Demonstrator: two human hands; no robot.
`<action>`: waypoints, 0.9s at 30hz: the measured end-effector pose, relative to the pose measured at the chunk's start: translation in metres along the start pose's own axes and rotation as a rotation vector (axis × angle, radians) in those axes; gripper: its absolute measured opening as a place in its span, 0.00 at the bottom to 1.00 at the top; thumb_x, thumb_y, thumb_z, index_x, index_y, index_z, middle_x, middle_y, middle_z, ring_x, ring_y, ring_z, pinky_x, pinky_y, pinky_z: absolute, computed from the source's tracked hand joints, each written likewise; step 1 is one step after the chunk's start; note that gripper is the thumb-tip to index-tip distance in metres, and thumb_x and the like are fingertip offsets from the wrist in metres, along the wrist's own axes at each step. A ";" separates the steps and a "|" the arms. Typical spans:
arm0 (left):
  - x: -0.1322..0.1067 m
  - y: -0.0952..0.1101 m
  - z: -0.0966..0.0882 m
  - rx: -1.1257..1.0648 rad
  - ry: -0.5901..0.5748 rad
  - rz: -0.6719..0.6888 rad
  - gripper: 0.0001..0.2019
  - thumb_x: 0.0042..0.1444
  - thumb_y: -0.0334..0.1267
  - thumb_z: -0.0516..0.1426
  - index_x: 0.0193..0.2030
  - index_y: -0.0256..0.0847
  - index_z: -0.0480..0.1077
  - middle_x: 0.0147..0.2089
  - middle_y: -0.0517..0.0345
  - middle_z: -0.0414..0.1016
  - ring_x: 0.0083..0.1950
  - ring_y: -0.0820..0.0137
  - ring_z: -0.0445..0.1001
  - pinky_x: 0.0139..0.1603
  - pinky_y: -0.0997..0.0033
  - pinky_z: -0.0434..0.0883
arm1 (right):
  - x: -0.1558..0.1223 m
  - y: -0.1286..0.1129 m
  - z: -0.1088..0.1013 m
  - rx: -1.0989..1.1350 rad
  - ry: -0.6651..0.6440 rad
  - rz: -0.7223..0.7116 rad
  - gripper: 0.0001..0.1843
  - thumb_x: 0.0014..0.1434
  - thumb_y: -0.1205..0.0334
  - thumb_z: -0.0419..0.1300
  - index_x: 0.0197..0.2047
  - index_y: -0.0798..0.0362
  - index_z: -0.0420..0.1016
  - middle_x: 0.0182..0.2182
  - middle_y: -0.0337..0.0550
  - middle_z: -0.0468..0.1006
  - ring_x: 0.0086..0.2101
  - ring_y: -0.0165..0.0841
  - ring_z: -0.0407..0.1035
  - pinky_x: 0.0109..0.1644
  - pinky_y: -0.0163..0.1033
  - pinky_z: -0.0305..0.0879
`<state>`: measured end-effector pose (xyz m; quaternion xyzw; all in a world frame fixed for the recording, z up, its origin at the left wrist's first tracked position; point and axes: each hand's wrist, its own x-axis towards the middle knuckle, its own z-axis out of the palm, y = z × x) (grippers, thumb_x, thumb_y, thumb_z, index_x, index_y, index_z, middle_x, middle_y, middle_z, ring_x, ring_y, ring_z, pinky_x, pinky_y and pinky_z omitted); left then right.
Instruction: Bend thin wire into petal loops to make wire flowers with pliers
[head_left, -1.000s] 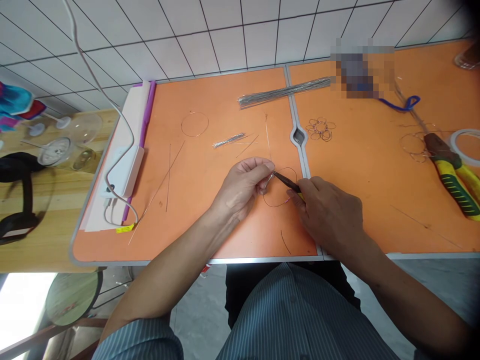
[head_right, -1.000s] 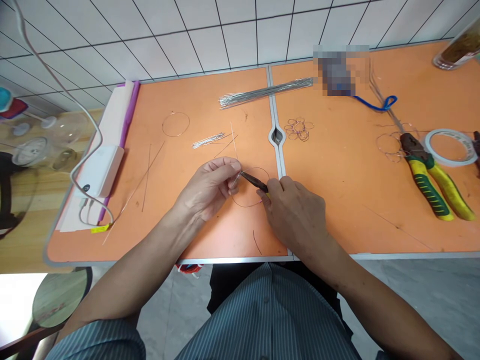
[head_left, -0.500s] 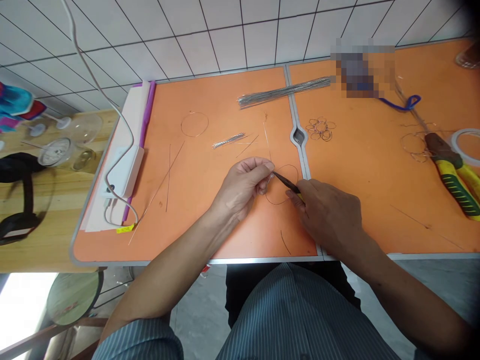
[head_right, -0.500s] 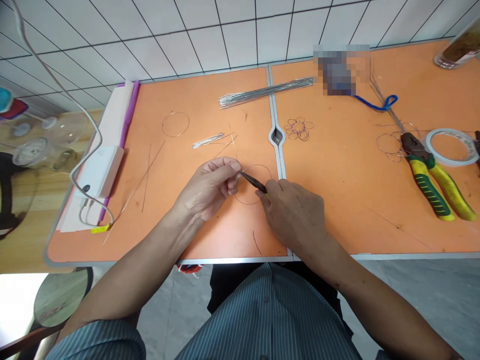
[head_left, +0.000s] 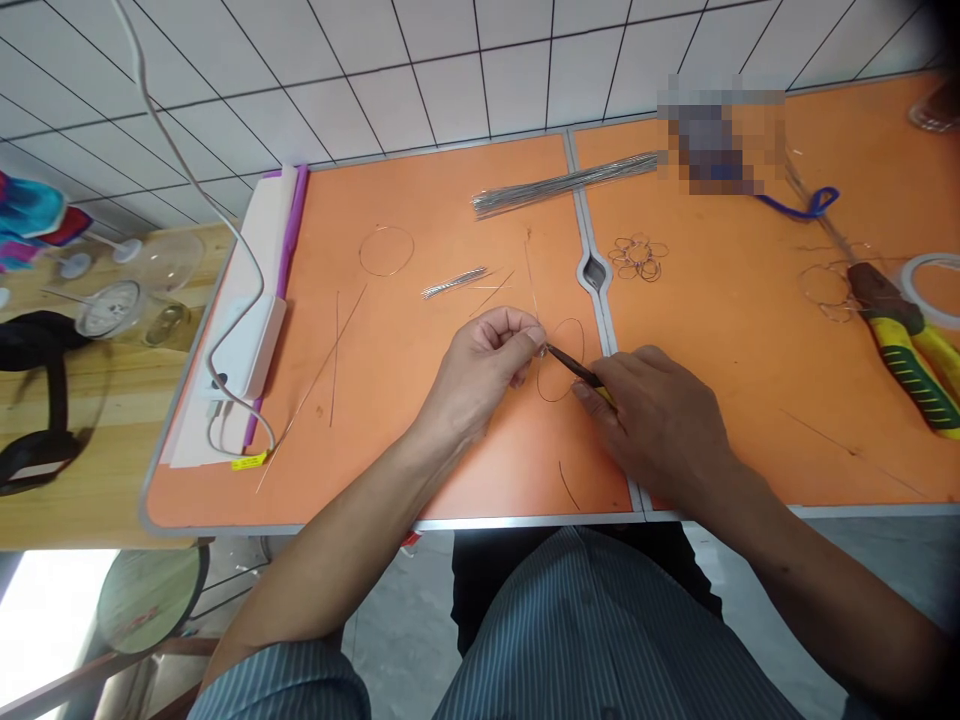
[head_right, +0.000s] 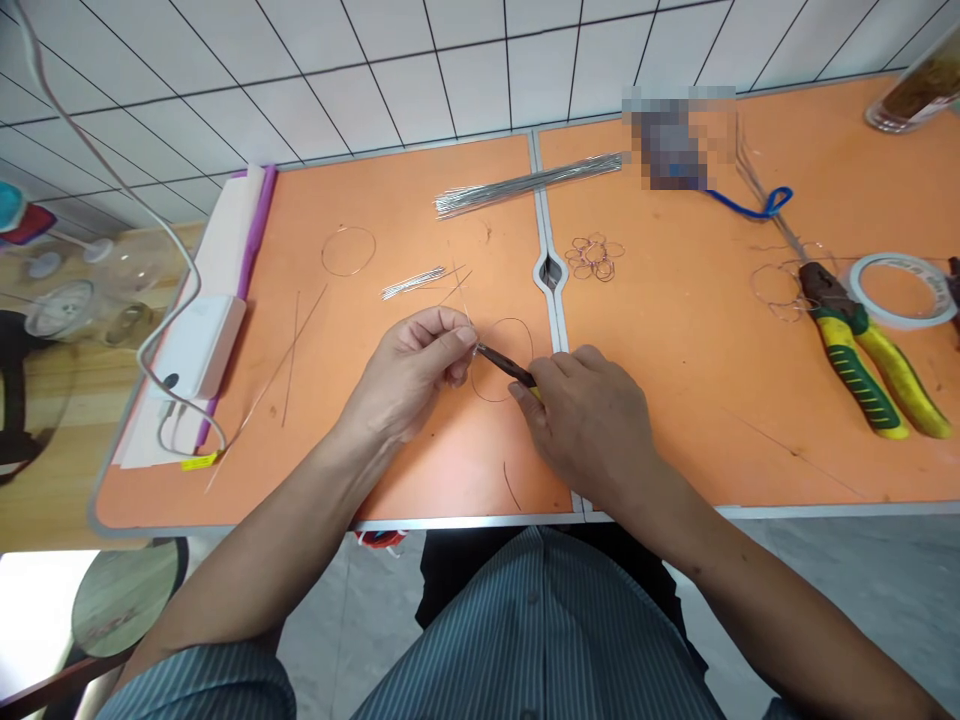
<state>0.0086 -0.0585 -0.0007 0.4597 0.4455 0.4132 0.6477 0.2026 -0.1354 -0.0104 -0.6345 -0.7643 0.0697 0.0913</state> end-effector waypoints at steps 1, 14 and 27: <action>0.000 0.001 0.000 0.003 -0.003 -0.002 0.08 0.57 0.37 0.69 0.30 0.40 0.77 0.27 0.62 0.71 0.26 0.77 0.63 0.29 0.73 0.62 | 0.000 0.002 0.000 0.017 0.005 -0.016 0.16 0.80 0.56 0.55 0.45 0.53 0.81 0.40 0.50 0.87 0.44 0.46 0.76 0.41 0.45 0.58; 0.001 0.004 -0.002 -0.014 -0.032 -0.034 0.09 0.59 0.36 0.69 0.31 0.39 0.76 0.32 0.58 0.80 0.25 0.78 0.64 0.28 0.74 0.63 | 0.002 0.017 -0.009 0.130 0.001 0.032 0.15 0.79 0.53 0.55 0.49 0.52 0.79 0.42 0.47 0.82 0.37 0.40 0.75 0.33 0.42 0.53; 0.000 0.004 -0.003 -0.015 -0.079 -0.041 0.12 0.59 0.41 0.72 0.33 0.40 0.76 0.33 0.56 0.82 0.25 0.78 0.65 0.27 0.74 0.62 | 0.054 0.022 -0.010 0.577 0.096 0.030 0.07 0.68 0.57 0.63 0.44 0.49 0.80 0.35 0.41 0.83 0.34 0.37 0.74 0.39 0.41 0.62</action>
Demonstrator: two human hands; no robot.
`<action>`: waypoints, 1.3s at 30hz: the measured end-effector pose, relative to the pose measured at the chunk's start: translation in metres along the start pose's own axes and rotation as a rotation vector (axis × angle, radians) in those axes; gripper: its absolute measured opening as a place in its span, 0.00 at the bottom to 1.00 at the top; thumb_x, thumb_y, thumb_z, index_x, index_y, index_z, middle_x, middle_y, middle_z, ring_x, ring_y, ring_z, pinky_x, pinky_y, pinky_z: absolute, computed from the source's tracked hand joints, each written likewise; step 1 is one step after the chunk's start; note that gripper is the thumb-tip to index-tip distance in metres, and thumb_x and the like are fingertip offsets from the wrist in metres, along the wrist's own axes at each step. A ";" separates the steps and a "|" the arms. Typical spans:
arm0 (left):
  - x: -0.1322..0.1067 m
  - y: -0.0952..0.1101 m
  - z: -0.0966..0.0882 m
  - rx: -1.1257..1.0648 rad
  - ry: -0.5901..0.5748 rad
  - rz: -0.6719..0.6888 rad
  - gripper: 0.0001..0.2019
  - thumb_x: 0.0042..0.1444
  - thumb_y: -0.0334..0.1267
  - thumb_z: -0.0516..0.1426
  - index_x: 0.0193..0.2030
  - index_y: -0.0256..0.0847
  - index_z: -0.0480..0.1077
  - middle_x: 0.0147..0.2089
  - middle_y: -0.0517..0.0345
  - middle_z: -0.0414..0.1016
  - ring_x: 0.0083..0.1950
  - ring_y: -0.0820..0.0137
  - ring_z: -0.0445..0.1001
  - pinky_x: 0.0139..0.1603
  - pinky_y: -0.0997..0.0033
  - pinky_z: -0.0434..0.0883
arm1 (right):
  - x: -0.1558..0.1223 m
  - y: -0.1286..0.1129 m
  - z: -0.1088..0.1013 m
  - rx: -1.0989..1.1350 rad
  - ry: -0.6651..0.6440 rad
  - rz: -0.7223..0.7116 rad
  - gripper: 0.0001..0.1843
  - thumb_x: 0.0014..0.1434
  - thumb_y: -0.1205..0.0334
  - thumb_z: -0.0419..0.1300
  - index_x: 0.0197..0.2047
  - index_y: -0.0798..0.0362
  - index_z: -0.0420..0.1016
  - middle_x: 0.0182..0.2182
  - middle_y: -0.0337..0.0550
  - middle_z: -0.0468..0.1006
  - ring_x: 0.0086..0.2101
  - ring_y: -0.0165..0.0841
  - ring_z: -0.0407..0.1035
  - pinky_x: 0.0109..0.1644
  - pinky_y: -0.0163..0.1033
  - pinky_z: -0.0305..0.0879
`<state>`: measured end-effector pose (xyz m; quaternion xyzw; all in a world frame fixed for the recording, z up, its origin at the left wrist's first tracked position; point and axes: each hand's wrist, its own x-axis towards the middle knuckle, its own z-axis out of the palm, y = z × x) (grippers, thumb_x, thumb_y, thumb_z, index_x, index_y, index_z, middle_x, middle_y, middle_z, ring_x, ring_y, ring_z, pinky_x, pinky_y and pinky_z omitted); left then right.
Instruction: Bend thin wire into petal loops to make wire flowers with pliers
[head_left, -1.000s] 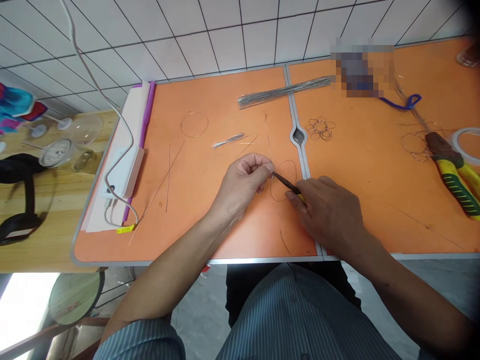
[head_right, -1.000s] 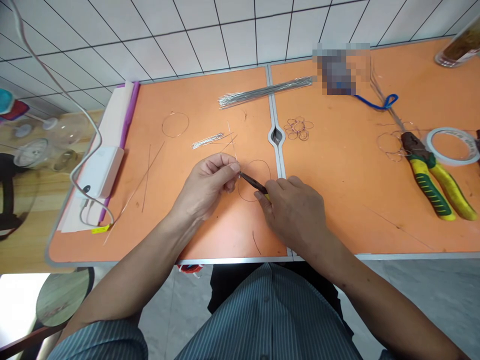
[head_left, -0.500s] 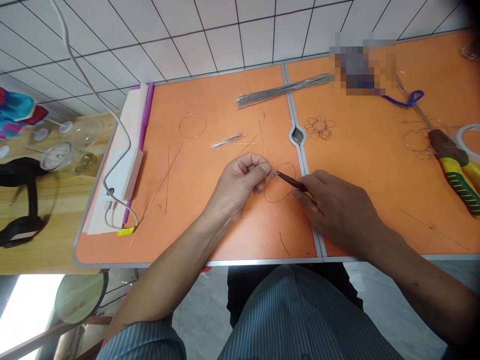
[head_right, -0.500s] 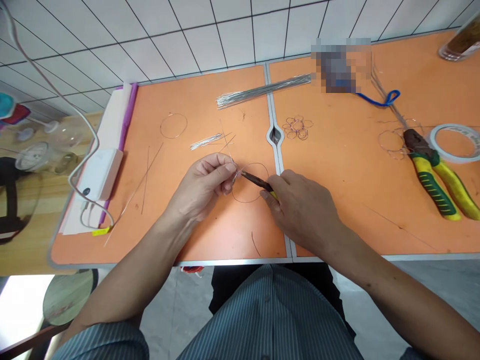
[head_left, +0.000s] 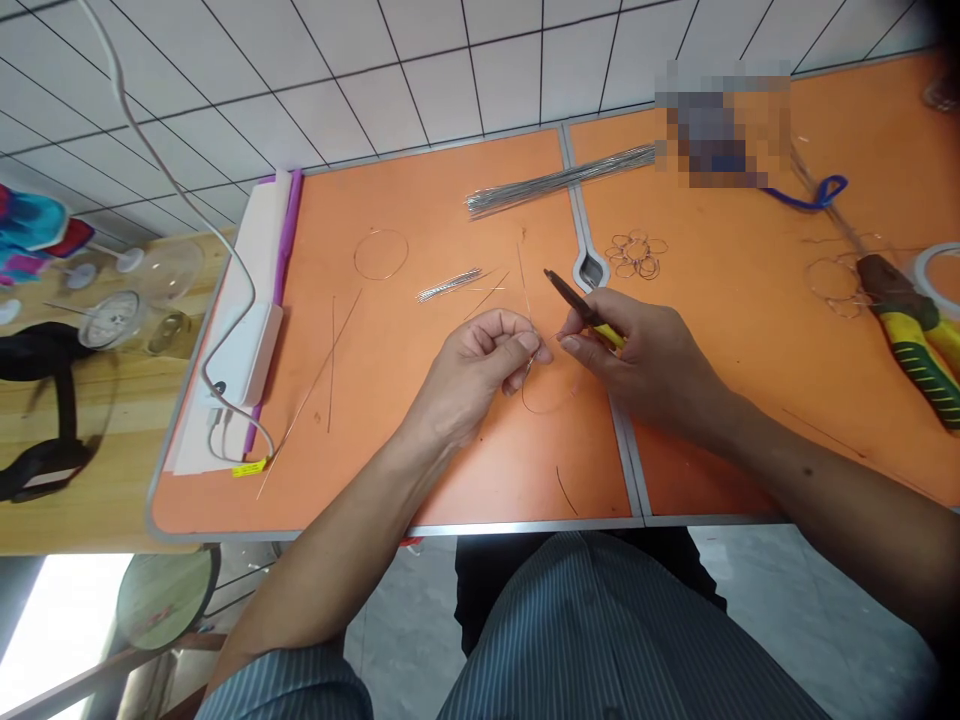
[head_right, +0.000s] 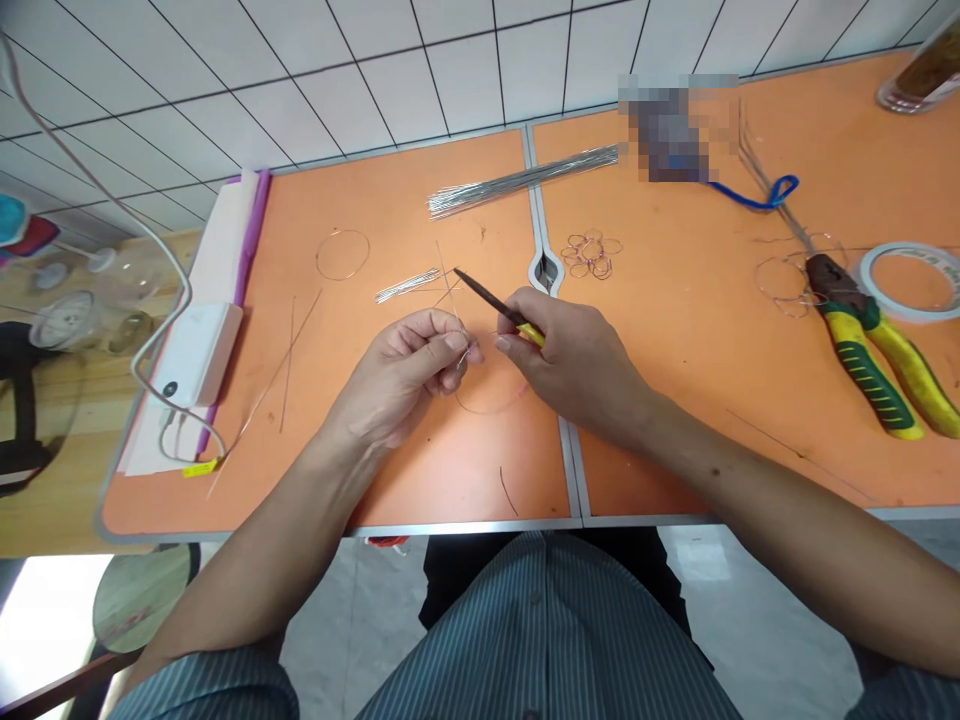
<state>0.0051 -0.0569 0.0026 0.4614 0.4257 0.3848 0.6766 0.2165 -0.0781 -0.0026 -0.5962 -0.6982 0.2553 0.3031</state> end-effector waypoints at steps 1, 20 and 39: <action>0.000 0.000 0.000 0.001 0.002 0.000 0.12 0.59 0.41 0.72 0.33 0.40 0.76 0.33 0.56 0.82 0.25 0.78 0.65 0.27 0.74 0.62 | 0.001 0.002 0.001 0.022 0.004 0.000 0.06 0.68 0.58 0.63 0.44 0.49 0.80 0.35 0.41 0.83 0.34 0.37 0.74 0.39 0.41 0.63; 0.005 0.001 -0.004 -0.069 0.058 -0.057 0.09 0.53 0.36 0.74 0.37 0.39 0.79 0.33 0.56 0.85 0.24 0.79 0.67 0.27 0.76 0.66 | 0.000 0.004 -0.002 -0.027 0.041 0.054 0.08 0.69 0.58 0.60 0.42 0.47 0.81 0.34 0.43 0.85 0.35 0.40 0.76 0.38 0.42 0.67; 0.004 -0.001 -0.005 -0.083 0.126 -0.048 0.13 0.50 0.29 0.75 0.39 0.38 0.77 0.36 0.57 0.85 0.35 0.70 0.85 0.39 0.69 0.85 | -0.007 0.001 -0.013 -0.260 0.178 -0.164 0.17 0.79 0.52 0.54 0.49 0.50 0.82 0.45 0.51 0.86 0.48 0.46 0.80 0.45 0.47 0.66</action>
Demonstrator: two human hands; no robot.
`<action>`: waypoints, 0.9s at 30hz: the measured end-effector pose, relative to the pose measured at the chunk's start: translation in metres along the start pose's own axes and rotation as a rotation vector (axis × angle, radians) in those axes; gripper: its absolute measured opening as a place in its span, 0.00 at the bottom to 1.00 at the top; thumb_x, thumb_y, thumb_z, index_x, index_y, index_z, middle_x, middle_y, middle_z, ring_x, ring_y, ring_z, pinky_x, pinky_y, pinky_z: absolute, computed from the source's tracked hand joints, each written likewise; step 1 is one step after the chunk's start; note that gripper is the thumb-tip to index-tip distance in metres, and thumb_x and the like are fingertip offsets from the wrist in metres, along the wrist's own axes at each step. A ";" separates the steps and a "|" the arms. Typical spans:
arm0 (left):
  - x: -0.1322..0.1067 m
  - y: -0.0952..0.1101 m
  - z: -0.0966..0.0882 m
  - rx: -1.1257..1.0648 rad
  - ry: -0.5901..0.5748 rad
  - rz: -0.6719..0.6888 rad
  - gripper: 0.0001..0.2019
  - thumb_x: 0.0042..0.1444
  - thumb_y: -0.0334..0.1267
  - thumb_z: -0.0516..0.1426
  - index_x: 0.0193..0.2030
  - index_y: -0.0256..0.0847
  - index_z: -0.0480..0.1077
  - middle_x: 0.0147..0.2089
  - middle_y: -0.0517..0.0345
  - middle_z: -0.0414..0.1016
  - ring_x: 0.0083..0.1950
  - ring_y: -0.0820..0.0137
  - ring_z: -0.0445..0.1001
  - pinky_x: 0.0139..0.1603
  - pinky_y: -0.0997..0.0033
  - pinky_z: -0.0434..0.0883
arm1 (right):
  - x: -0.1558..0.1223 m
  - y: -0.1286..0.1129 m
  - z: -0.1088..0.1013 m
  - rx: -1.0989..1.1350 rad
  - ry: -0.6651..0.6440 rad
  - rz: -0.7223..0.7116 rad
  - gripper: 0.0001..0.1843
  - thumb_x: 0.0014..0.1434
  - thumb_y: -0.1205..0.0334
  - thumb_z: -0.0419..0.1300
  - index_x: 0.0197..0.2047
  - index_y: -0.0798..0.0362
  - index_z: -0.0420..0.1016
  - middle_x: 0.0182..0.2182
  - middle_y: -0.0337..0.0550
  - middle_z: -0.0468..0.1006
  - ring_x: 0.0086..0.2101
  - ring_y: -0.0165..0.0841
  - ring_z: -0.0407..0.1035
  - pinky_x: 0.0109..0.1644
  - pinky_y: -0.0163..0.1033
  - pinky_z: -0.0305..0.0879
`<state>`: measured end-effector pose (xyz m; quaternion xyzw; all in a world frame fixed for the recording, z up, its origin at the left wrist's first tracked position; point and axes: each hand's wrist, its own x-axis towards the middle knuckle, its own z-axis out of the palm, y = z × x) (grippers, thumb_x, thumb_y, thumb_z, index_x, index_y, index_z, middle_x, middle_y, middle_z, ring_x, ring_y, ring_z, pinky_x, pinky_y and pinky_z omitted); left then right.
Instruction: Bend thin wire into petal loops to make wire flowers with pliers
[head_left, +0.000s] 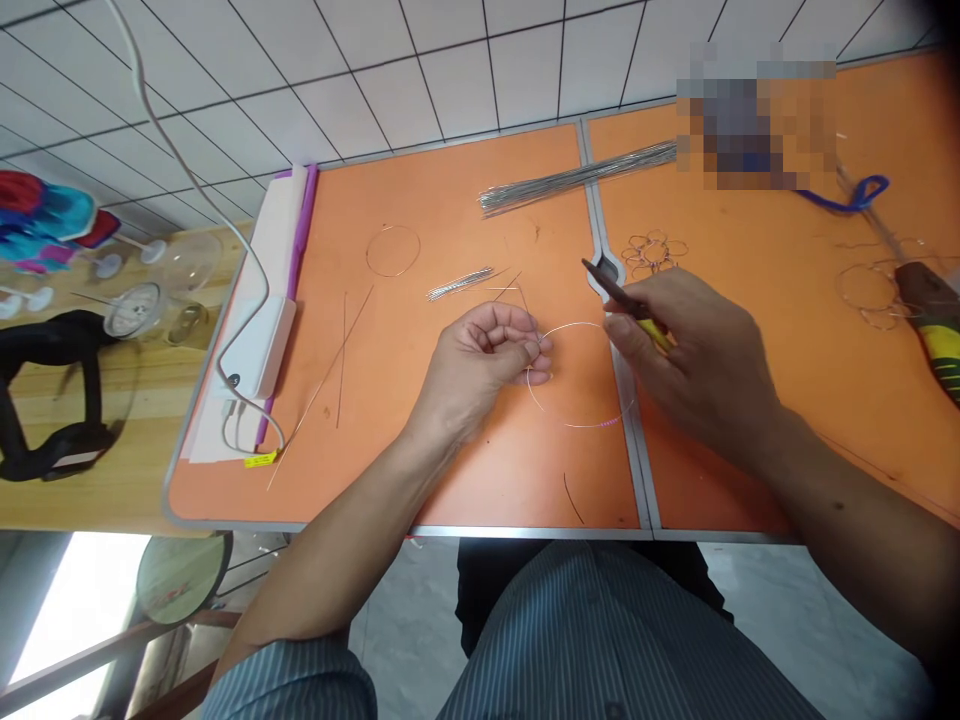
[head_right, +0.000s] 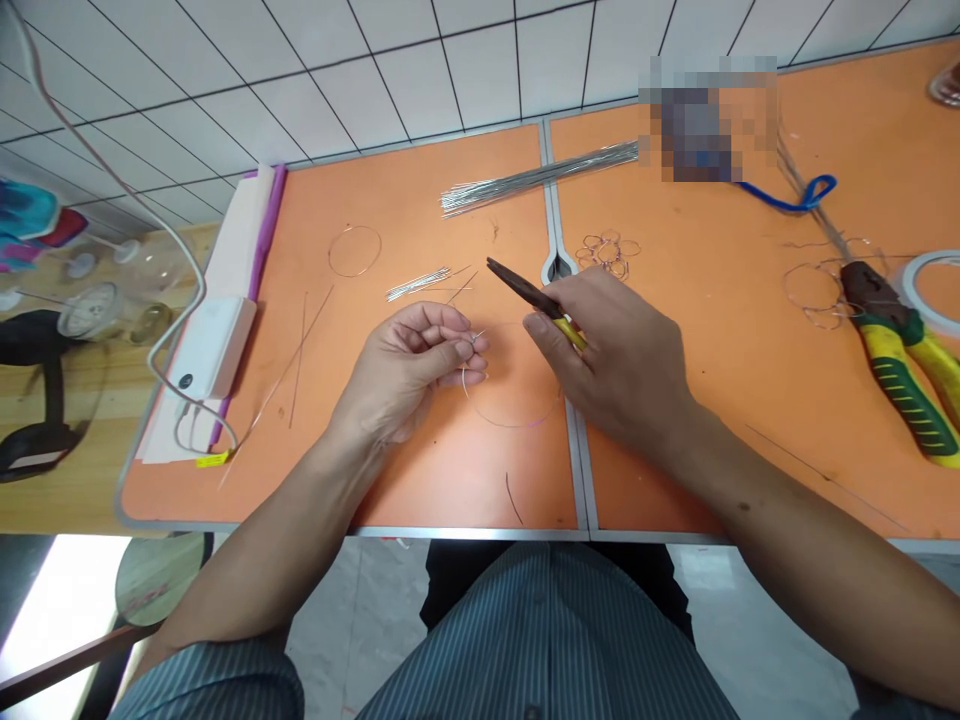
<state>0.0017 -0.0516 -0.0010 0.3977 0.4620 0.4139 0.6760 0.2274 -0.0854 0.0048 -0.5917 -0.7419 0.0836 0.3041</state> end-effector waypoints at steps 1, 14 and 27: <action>0.001 -0.001 0.000 -0.001 0.003 0.011 0.14 0.50 0.30 0.75 0.39 0.38 0.77 0.36 0.58 0.85 0.35 0.70 0.85 0.39 0.69 0.85 | -0.003 0.000 -0.003 -0.063 0.021 -0.035 0.18 0.81 0.51 0.54 0.51 0.50 0.83 0.46 0.52 0.87 0.49 0.47 0.80 0.45 0.48 0.66; 0.003 -0.002 -0.001 0.011 -0.026 0.048 0.13 0.52 0.29 0.73 0.41 0.39 0.76 0.35 0.60 0.84 0.34 0.72 0.84 0.38 0.71 0.84 | 0.012 0.053 -0.006 -0.146 -0.133 -0.072 0.11 0.74 0.51 0.65 0.43 0.46 0.83 0.38 0.47 0.85 0.40 0.48 0.77 0.37 0.47 0.61; 0.003 -0.006 -0.001 0.024 -0.064 0.125 0.10 0.54 0.24 0.68 0.40 0.39 0.76 0.34 0.61 0.83 0.33 0.73 0.83 0.37 0.72 0.83 | 0.023 0.045 -0.014 -0.300 -0.238 -0.436 0.10 0.77 0.56 0.63 0.50 0.49 0.86 0.43 0.51 0.83 0.43 0.49 0.74 0.40 0.48 0.58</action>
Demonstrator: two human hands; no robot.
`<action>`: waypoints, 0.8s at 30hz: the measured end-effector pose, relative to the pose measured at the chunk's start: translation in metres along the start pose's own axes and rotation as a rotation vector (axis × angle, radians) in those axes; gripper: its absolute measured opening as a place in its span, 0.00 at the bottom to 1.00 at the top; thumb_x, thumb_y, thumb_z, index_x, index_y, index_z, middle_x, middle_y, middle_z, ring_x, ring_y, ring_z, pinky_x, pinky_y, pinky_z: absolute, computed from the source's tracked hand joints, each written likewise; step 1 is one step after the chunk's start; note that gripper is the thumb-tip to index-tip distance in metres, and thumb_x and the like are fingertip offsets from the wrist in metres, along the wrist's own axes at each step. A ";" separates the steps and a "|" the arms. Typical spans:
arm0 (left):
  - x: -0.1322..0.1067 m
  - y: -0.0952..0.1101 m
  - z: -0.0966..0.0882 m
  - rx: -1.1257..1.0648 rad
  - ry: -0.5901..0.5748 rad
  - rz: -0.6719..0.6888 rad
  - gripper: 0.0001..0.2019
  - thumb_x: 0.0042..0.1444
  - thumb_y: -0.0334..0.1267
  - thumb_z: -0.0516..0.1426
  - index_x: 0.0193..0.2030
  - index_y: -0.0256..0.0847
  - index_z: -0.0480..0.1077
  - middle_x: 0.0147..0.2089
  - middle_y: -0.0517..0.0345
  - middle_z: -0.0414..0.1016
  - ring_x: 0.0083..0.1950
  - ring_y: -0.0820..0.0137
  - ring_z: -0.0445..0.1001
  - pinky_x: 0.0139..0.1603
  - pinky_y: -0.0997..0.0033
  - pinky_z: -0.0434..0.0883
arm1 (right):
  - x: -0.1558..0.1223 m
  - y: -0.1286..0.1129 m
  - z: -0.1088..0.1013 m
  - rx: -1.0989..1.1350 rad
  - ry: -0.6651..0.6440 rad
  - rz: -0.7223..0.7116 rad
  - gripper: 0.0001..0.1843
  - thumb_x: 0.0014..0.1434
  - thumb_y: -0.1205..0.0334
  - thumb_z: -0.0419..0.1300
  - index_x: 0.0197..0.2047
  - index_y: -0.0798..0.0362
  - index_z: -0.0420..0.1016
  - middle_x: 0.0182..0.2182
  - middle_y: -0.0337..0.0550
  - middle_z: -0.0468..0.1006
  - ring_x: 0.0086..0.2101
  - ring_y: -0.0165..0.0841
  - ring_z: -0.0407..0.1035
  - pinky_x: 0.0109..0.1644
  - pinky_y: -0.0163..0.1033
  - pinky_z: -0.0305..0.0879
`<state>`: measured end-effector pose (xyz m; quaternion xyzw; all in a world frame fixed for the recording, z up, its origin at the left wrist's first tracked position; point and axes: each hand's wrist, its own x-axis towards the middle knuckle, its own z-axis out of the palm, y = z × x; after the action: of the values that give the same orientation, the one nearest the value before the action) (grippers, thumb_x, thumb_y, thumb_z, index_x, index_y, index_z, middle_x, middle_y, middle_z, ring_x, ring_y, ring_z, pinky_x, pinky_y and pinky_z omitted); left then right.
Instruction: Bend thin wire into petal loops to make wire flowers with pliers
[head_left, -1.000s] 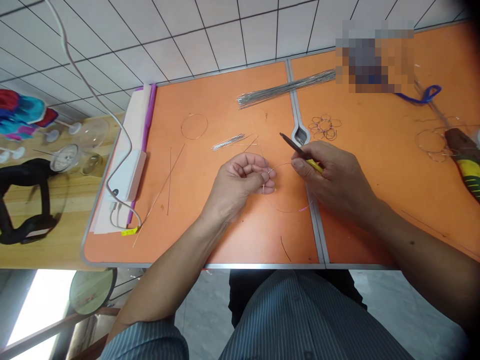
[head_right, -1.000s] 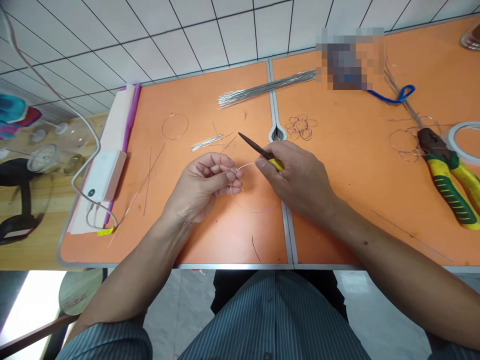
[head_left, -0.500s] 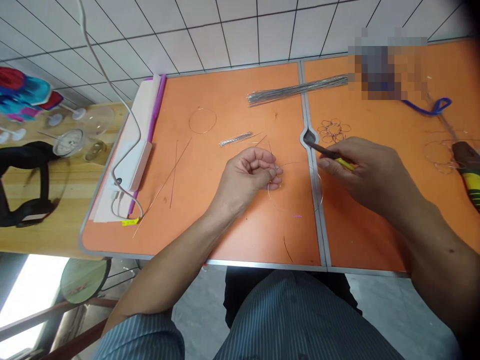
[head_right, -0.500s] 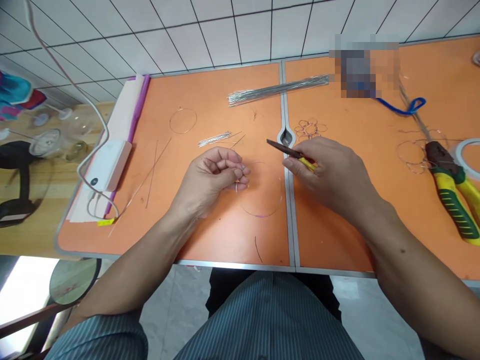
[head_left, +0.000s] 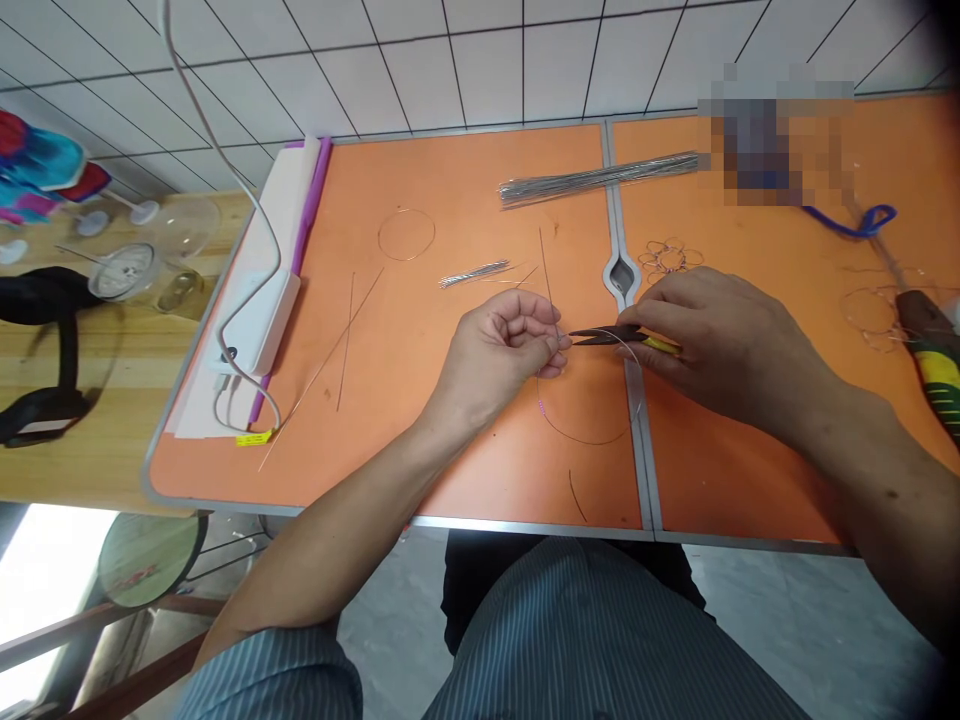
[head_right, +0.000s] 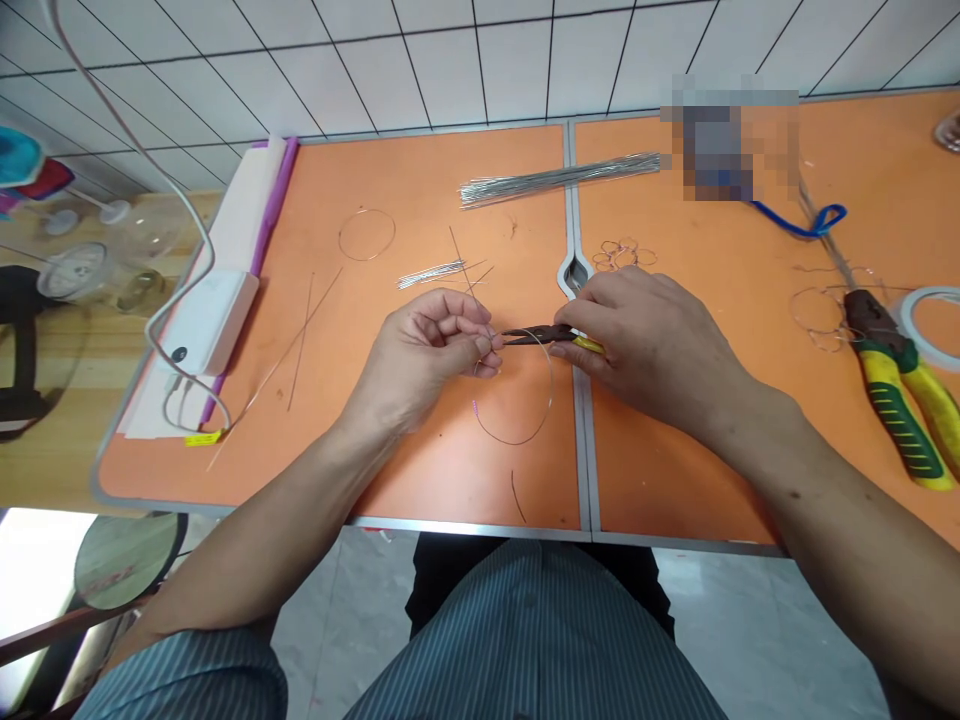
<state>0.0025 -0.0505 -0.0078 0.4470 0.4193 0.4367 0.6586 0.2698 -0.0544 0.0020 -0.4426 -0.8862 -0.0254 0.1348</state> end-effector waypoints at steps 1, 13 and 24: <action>0.000 0.000 0.001 0.007 0.000 0.004 0.10 0.54 0.24 0.68 0.40 0.39 0.76 0.34 0.61 0.83 0.32 0.73 0.83 0.37 0.72 0.83 | 0.002 0.000 -0.001 -0.014 -0.003 -0.003 0.10 0.78 0.57 0.62 0.49 0.48 0.85 0.44 0.51 0.84 0.43 0.49 0.74 0.41 0.48 0.58; -0.001 0.004 0.003 0.098 0.025 0.000 0.11 0.54 0.23 0.66 0.41 0.40 0.75 0.31 0.64 0.81 0.30 0.75 0.82 0.36 0.74 0.81 | 0.015 0.000 -0.009 -0.210 0.008 -0.097 0.11 0.78 0.55 0.62 0.46 0.47 0.84 0.47 0.53 0.85 0.44 0.50 0.73 0.42 0.50 0.53; 0.000 0.001 0.003 0.099 0.019 -0.021 0.12 0.53 0.22 0.65 0.40 0.40 0.74 0.29 0.65 0.82 0.28 0.74 0.81 0.35 0.74 0.80 | 0.017 -0.002 -0.008 -0.112 -0.085 0.006 0.17 0.80 0.50 0.55 0.46 0.40 0.85 0.50 0.53 0.83 0.51 0.56 0.72 0.46 0.56 0.60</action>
<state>0.0050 -0.0511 -0.0056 0.4704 0.4513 0.4127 0.6361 0.2608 -0.0437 0.0144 -0.4529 -0.8869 -0.0558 0.0719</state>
